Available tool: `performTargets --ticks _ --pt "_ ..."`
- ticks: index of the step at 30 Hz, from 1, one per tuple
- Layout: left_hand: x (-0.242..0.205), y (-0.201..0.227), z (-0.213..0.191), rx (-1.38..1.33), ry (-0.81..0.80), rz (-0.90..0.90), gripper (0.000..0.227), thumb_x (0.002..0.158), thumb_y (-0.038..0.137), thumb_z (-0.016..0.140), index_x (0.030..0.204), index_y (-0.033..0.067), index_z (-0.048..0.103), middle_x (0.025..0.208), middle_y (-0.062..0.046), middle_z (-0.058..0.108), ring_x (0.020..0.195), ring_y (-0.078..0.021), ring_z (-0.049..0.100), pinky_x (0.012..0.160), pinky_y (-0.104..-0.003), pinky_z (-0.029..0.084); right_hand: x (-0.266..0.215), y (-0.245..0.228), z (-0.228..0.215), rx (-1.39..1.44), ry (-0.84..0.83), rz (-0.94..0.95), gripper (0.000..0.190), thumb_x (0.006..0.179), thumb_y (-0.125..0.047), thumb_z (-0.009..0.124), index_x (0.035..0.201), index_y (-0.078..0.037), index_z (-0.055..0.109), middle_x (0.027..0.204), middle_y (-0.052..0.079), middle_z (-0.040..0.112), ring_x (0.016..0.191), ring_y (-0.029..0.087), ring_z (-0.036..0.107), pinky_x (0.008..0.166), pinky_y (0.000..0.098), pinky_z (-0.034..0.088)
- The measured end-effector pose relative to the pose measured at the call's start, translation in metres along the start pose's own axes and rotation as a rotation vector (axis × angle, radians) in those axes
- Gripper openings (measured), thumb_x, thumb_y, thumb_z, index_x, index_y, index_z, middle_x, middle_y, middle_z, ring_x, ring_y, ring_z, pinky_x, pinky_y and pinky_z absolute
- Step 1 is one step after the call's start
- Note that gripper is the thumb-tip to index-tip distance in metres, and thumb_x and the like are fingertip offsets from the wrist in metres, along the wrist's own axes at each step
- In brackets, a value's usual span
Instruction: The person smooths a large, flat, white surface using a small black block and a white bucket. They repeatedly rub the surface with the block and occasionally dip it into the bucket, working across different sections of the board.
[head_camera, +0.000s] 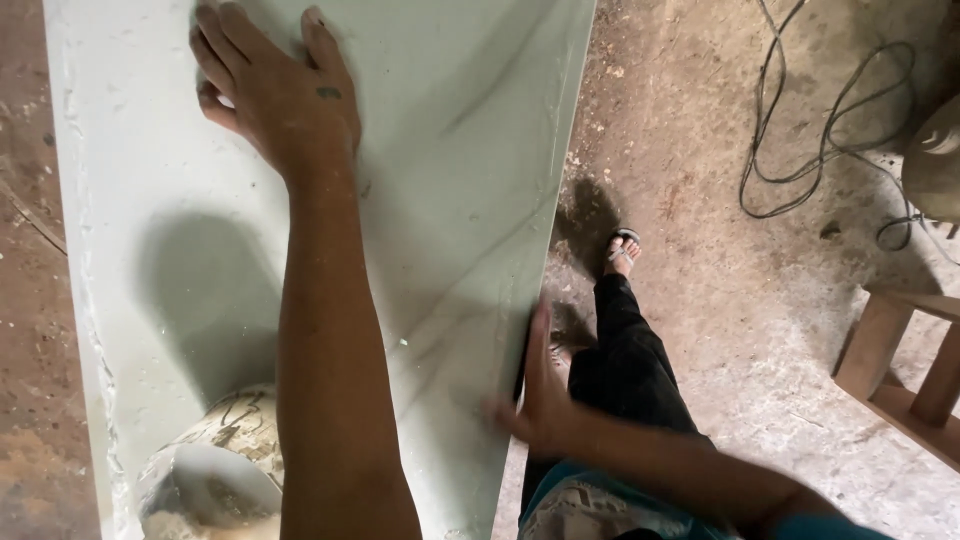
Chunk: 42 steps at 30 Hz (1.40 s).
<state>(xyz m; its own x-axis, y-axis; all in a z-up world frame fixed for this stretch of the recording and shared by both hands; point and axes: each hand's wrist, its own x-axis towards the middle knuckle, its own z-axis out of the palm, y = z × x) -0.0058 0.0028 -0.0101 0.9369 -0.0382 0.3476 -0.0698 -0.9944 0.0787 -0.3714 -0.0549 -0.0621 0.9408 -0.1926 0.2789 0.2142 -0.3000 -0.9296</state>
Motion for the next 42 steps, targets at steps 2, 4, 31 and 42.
performTargets --ticks 2,4,31,42 --pt "0.002 0.001 -0.001 -0.003 0.016 -0.007 0.061 0.110 0.054 0.060 0.144 0.0052 0.045 0.154 -0.012 0.046 0.145 -0.0279 0.039 0.113 -0.050 0.037 0.059 0.037 -0.021 -0.061 0.015 0.173 0.100 0.103 -0.023 0.058 0.160 0.001 -0.021 0.171 0.022 -0.021 0.163 0.036 -0.013 0.136 0.0505 0.001" --pt "0.002 0.000 -0.002 -0.022 0.030 0.002 0.061 0.109 0.053 0.062 0.143 0.0045 0.047 0.153 -0.014 0.046 0.144 -0.0296 0.040 0.112 -0.051 0.038 0.120 0.052 -0.050 -0.083 0.041 0.129 0.098 0.107 -0.038 0.054 0.162 -0.005 -0.019 0.173 0.017 -0.018 0.166 0.036 -0.009 0.139 0.0537 0.010" --pt "0.013 0.022 -0.036 -0.054 0.017 0.023 0.064 0.097 0.045 0.064 0.135 -0.0046 0.052 0.148 -0.026 0.050 0.141 -0.0417 0.044 0.108 -0.058 0.034 0.279 0.110 -0.124 -0.030 0.068 0.106 0.097 0.103 -0.033 0.058 0.166 -0.008 -0.012 0.172 0.024 -0.010 0.159 0.039 -0.006 0.130 0.0530 -0.004" --pt "0.006 0.016 -0.016 -0.077 0.073 -0.020 0.063 0.100 0.048 0.059 0.141 0.0017 0.051 0.157 -0.018 0.048 0.146 -0.0350 0.044 0.117 -0.057 0.032 0.566 0.262 -0.304 0.272 0.247 0.423 0.082 0.092 0.005 0.048 0.168 -0.022 0.032 0.107 -0.001 0.055 0.079 0.006 0.050 0.060 0.0192 0.039"
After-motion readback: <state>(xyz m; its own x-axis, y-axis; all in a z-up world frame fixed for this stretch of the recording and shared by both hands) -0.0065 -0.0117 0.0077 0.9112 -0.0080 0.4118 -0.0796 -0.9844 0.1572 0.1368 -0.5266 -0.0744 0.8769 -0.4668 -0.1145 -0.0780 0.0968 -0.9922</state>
